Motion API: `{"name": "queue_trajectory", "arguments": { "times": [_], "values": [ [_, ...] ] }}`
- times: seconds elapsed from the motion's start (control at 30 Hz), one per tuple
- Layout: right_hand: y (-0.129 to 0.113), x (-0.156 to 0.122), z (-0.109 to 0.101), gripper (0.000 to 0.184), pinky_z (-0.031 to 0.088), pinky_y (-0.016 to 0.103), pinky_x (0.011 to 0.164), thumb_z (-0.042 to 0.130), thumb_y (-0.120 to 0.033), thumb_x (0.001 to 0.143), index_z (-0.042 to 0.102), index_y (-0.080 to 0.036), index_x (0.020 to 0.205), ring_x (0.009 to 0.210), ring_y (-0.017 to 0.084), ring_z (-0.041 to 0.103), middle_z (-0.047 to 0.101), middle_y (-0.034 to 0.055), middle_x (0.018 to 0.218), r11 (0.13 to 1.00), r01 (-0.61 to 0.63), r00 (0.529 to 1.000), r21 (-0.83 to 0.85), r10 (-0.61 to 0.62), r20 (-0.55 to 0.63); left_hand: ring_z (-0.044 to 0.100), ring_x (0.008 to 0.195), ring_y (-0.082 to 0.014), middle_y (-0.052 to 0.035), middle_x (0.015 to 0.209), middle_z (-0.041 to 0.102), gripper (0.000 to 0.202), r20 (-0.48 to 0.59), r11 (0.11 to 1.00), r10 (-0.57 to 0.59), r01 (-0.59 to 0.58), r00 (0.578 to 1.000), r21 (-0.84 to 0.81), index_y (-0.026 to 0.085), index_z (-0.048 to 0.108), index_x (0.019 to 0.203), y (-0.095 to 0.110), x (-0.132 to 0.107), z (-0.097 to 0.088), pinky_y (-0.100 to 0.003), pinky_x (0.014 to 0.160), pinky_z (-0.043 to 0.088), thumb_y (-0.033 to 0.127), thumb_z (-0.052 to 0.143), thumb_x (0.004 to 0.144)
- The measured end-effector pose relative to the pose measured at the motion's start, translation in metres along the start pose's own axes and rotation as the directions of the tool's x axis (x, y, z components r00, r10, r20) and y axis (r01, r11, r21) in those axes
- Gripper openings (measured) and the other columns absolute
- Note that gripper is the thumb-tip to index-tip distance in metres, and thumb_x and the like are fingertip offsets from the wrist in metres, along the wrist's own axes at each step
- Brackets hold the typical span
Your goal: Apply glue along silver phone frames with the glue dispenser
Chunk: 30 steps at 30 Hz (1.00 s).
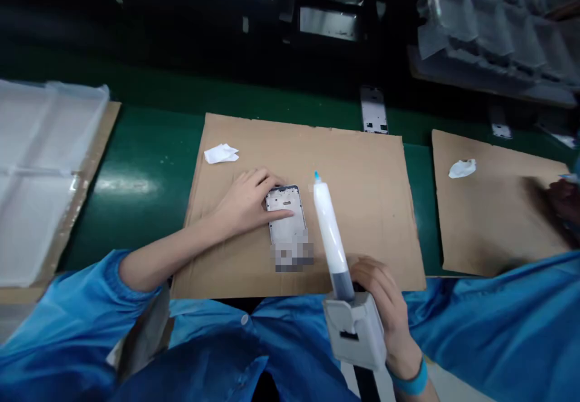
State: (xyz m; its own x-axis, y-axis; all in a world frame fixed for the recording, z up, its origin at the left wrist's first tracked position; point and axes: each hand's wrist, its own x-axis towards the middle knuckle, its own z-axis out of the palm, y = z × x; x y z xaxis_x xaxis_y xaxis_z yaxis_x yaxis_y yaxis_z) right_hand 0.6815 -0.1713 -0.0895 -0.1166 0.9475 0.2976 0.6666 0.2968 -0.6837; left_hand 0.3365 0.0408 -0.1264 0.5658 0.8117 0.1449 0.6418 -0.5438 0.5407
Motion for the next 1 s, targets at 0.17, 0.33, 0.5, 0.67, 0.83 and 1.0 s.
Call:
{"name": "queue_trajectory", "arguments": {
  "times": [0.17,0.33,0.5,0.67,0.83,1.0],
  "values": [
    [-0.003,0.017,-0.012,0.018,0.071,0.045,0.076,0.071,-0.024,0.106,0.079,-0.026,0.122,0.095,0.029,0.080,0.081,0.0093,0.107,0.975,0.205,0.969,-0.090,-0.189,0.158,0.074,0.126,-0.0356,-0.0133,0.138,0.077,0.061,-0.014,1.000,0.017,-0.017,1.000,0.011,0.021,0.073,0.140,0.004,-0.001,0.001,-0.050,0.112,0.055,0.068,0.092,0.106],
    [-0.003,0.024,-0.007,0.012,0.066,0.038,0.071,0.066,-0.018,0.108,0.073,-0.023,0.116,0.087,0.023,0.075,0.075,0.0068,0.098,0.956,0.258,0.948,-0.140,-0.223,0.228,0.073,0.122,-0.0345,-0.0132,0.134,0.078,0.058,-0.036,1.000,0.024,-0.023,0.999,0.019,0.020,0.074,0.138,0.006,-0.001,0.001,-0.048,0.107,0.054,0.071,0.084,0.111],
    [0.001,0.017,-0.007,0.010,0.067,0.041,0.073,0.070,-0.021,0.108,0.075,-0.024,0.116,0.089,0.025,0.075,0.076,0.0082,0.100,0.957,0.244,0.949,-0.158,-0.202,0.240,0.072,0.123,-0.0348,-0.0136,0.133,0.077,0.060,-0.041,0.999,0.028,-0.027,0.999,0.020,0.019,0.074,0.140,0.006,-0.001,0.001,-0.047,0.108,0.053,0.072,0.081,0.112],
    [0.003,0.017,-0.008,0.014,0.068,0.044,0.072,0.070,-0.021,0.105,0.079,-0.025,0.115,0.088,0.027,0.076,0.077,0.0086,0.100,0.963,0.234,0.952,-0.131,-0.199,0.234,0.072,0.124,-0.0350,-0.0133,0.134,0.077,0.060,-0.030,0.999,0.019,-0.018,0.999,0.028,0.020,0.074,0.140,0.006,-0.001,0.000,-0.047,0.110,0.053,0.073,0.079,0.113],
    [0.005,0.020,-0.009,0.013,0.068,0.043,0.074,0.068,-0.021,0.110,0.080,-0.024,0.113,0.088,0.025,0.077,0.077,0.0090,0.099,0.967,0.220,0.954,-0.131,-0.185,0.234,0.072,0.125,-0.0353,-0.0136,0.135,0.077,0.059,-0.029,1.000,0.012,-0.011,1.000,0.025,0.020,0.075,0.140,0.007,-0.001,-0.001,-0.047,0.110,0.053,0.072,0.081,0.112],
    [0.013,0.021,-0.012,0.008,0.067,0.038,0.076,0.080,-0.029,0.108,0.084,-0.022,0.108,0.088,0.018,0.078,0.079,0.0090,0.097,0.962,0.254,0.941,-0.096,-0.222,0.256,0.071,0.126,-0.0356,-0.0140,0.136,0.077,0.059,-0.033,1.000,0.018,-0.017,0.999,0.010,0.021,0.075,0.141,0.007,-0.001,0.000,-0.047,0.111,0.053,0.072,0.079,0.112]
  ]
}}
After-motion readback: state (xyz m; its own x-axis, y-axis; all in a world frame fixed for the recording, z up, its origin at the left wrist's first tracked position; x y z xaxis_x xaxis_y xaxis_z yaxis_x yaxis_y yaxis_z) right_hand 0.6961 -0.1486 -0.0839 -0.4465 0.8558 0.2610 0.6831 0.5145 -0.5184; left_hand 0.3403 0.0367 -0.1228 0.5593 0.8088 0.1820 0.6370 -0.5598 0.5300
